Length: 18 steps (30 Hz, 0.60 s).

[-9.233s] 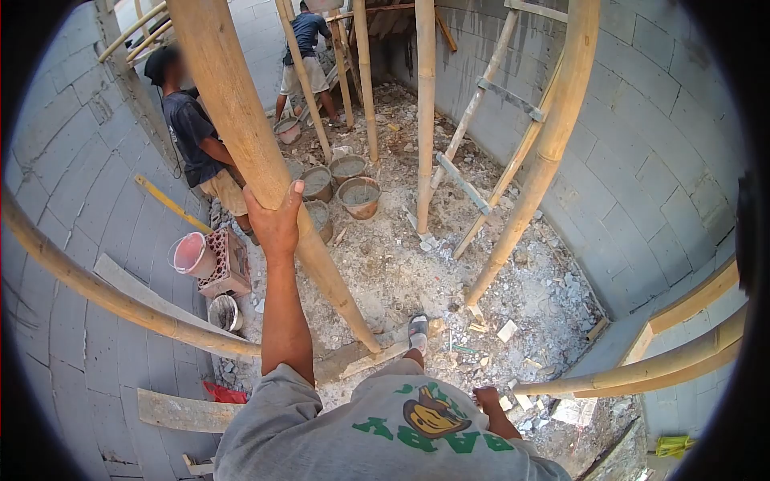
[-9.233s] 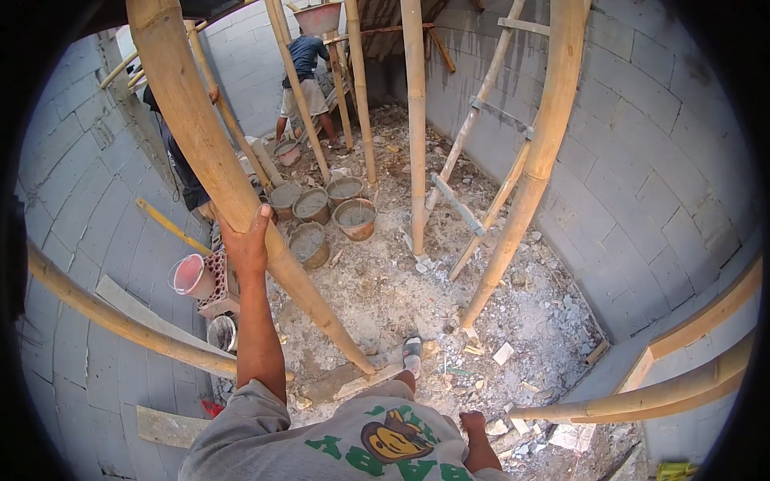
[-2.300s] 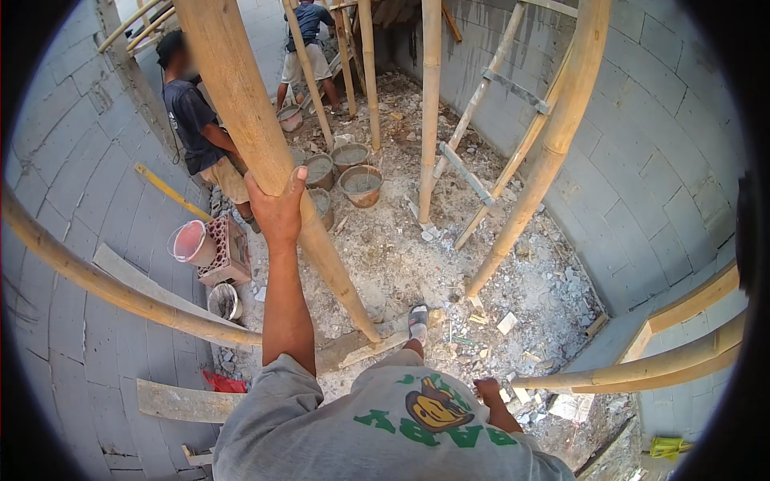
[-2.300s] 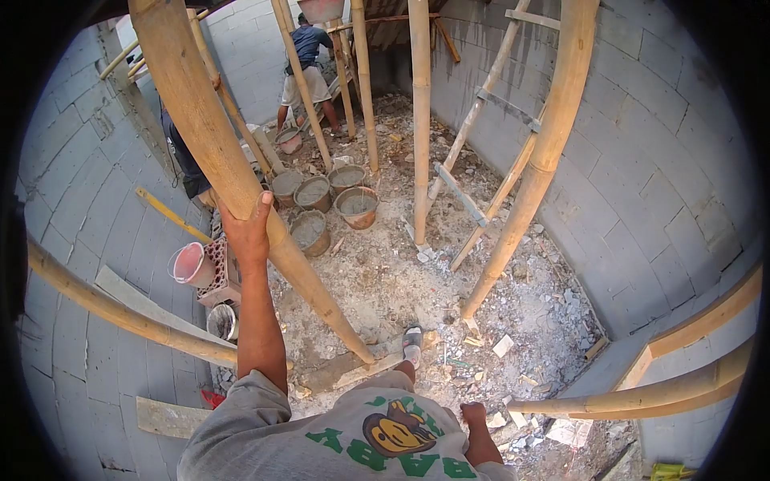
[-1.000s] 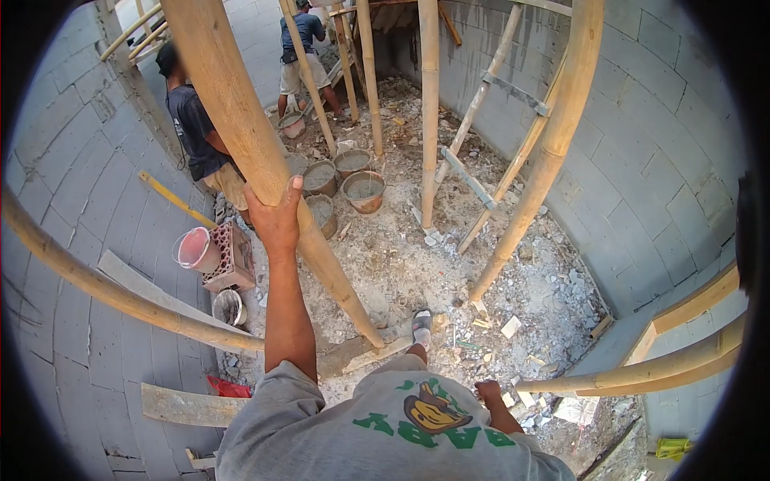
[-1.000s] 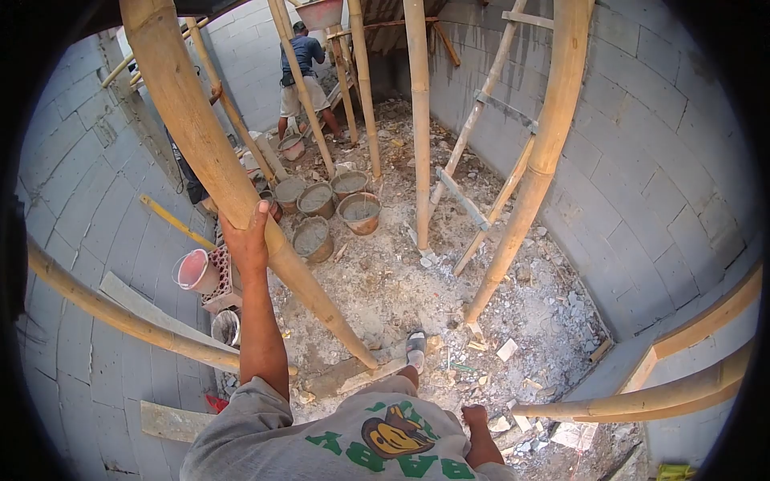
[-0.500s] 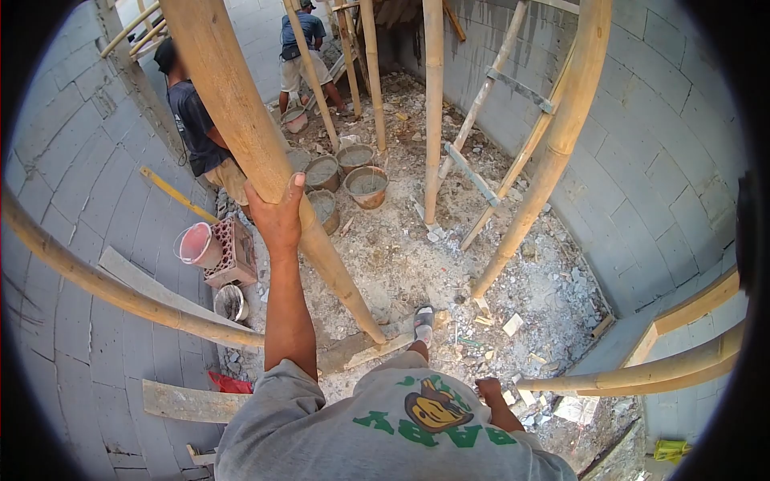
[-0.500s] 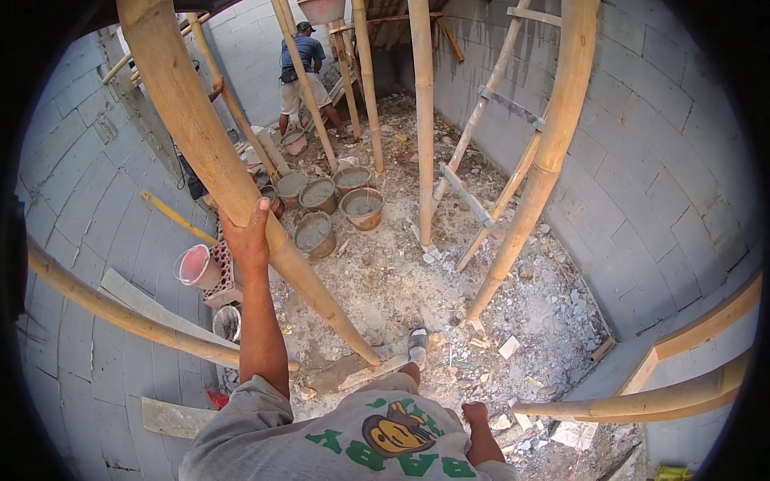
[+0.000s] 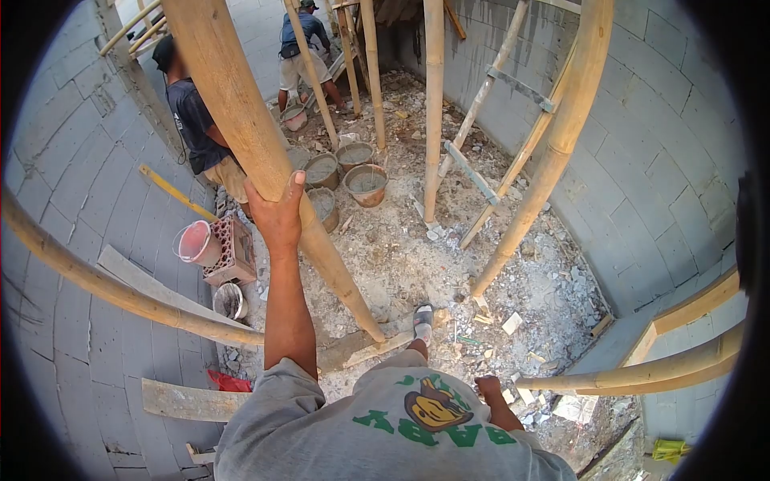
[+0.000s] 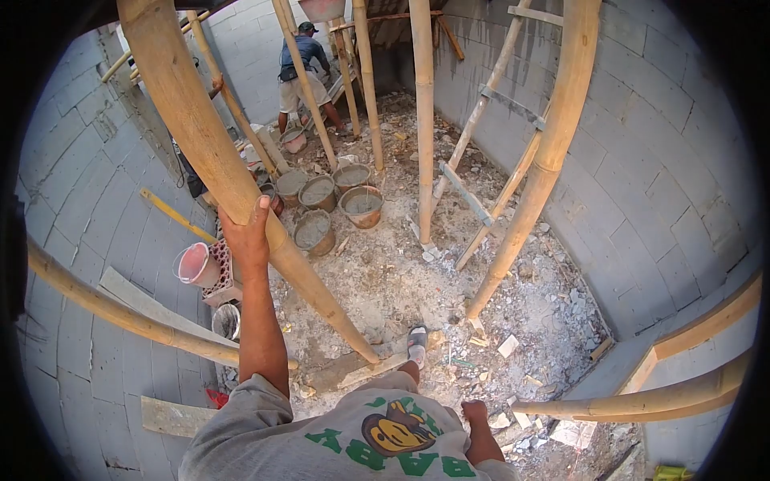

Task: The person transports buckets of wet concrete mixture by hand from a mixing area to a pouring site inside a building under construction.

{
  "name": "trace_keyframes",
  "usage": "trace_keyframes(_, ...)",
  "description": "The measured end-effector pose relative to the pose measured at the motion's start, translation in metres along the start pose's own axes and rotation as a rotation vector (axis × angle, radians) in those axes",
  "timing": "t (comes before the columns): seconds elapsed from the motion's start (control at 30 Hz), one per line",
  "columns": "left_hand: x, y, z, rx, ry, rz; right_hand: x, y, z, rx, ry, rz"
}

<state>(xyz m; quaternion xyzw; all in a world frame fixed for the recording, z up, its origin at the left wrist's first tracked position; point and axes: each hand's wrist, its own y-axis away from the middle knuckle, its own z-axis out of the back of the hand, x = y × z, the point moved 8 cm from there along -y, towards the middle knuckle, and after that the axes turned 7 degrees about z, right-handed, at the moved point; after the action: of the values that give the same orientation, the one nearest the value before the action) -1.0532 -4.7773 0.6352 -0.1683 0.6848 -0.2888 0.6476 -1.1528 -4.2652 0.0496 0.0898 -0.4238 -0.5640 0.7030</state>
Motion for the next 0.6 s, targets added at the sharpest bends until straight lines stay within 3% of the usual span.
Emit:
trace_keyframes(0.1,0.005,-0.002,-0.001,0.005,0.039,-0.01,-0.001,-0.005,-0.006,0.021,0.146,0.142)
trace_keyframes(0.23,-0.002,0.0,0.0,-0.006,0.014,0.012,0.01,0.005,0.001,0.086,0.181,0.054)
trace_keyframes(0.3,0.001,0.0,-0.001,0.003,0.038,0.032,0.033,0.013,0.007,0.072,0.453,0.268)
trace_keyframes(0.43,0.003,-0.001,0.0,0.001,0.013,0.017,0.022,0.004,0.001,0.097,0.309,0.228)
trace_keyframes(0.6,0.004,-0.001,0.001,-0.02,-0.05,-0.007,-0.003,-0.012,-0.01,-0.034,0.046,0.354)
